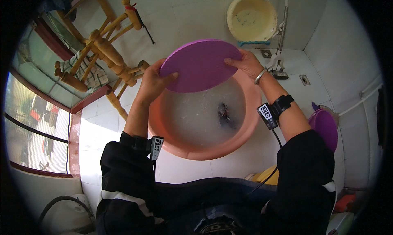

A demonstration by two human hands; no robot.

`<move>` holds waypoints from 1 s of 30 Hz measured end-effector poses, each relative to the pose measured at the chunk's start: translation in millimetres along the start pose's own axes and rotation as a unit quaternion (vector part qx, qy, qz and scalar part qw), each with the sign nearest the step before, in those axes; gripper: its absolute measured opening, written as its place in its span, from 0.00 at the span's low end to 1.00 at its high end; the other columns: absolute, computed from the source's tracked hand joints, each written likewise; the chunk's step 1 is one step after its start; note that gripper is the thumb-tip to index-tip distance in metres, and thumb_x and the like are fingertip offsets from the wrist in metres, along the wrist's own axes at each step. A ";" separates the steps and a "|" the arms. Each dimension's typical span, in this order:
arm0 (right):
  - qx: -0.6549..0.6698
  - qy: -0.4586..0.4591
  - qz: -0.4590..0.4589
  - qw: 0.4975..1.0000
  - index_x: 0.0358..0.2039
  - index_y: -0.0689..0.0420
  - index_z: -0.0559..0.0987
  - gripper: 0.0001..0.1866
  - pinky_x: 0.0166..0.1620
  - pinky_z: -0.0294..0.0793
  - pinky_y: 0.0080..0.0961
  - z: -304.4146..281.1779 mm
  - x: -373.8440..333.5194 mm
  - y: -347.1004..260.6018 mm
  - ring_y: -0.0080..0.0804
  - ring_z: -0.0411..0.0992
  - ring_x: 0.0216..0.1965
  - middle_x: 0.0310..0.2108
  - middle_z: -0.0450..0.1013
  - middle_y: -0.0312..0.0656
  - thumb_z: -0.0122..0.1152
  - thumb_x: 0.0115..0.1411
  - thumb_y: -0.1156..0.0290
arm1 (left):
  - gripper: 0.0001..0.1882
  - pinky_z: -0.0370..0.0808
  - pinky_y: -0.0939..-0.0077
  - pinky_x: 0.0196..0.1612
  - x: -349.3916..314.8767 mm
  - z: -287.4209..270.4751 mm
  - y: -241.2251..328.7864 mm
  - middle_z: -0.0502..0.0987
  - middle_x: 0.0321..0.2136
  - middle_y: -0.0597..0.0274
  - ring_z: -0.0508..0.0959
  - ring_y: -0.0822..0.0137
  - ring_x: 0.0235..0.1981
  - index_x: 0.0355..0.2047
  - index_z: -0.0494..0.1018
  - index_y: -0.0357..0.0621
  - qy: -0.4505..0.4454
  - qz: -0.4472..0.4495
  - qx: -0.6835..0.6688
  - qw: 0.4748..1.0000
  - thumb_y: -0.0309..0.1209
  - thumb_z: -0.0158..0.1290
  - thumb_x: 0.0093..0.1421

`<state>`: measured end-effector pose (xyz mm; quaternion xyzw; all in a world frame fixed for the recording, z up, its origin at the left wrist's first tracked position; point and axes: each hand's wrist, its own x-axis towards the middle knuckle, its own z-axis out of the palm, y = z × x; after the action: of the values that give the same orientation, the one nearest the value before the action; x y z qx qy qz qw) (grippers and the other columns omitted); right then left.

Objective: The person washes a purple bucket and its lid in a pink basin, then wipes the exterior of a pink bucket with a cloth. The person uses a cloth to scrub the interior and exterior of the purple bucket and lid, rinses them in the basin, and then wipes the pink bucket's outside surface.

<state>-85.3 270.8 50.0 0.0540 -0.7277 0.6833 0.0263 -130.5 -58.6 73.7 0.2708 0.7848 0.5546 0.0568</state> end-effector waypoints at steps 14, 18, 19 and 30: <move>-0.229 0.101 -0.042 0.967 0.42 0.63 0.80 0.19 0.42 0.77 0.24 -3.9 -9.3 -13.0 0.24 0.77 0.37 0.37 0.81 0.43 0.67 0.61 0.60 | 0.21 0.72 0.74 0.43 24.8 -6.9 -91.9 0.81 0.30 0.61 0.78 0.70 0.33 0.34 0.79 0.36 0.182 -0.084 0.047 0.979 0.43 0.50 0.69; -0.324 0.126 -0.086 0.934 0.47 0.62 0.80 0.28 0.49 0.76 0.39 1.7 3.0 2.1 0.42 0.78 0.44 0.41 0.80 0.50 0.66 0.58 0.48 | 0.26 0.75 0.73 0.39 27.7 -17.5 -115.4 0.82 0.28 0.58 0.79 0.67 0.31 0.30 0.80 0.35 0.183 -0.123 0.047 0.974 0.50 0.52 0.67; -0.345 0.115 -0.010 0.931 0.46 0.61 0.80 0.30 0.48 0.75 0.42 1.0 8.7 4.2 0.49 0.77 0.45 0.41 0.79 0.51 0.66 0.56 0.46 | 0.28 0.76 0.74 0.41 37.9 -14.7 -115.0 0.83 0.28 0.56 0.81 0.68 0.32 0.28 0.81 0.36 0.183 -0.131 0.053 0.973 0.53 0.52 0.66; -0.318 0.349 -0.026 0.881 0.34 0.62 0.83 0.24 0.39 0.78 0.36 -91.0 -20.4 -18.7 0.41 0.80 0.33 0.29 0.80 0.52 0.63 0.57 0.49 | 0.27 0.71 0.76 0.35 21.5 13.8 -98.4 0.76 0.20 0.61 0.75 0.69 0.25 0.18 0.71 0.39 0.093 -0.100 -0.012 0.991 0.46 0.49 0.69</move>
<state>-66.2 361.3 72.1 -0.1808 -0.8477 0.3889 0.3121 -179.0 -60.0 -15.6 0.1377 0.8031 0.5782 0.0422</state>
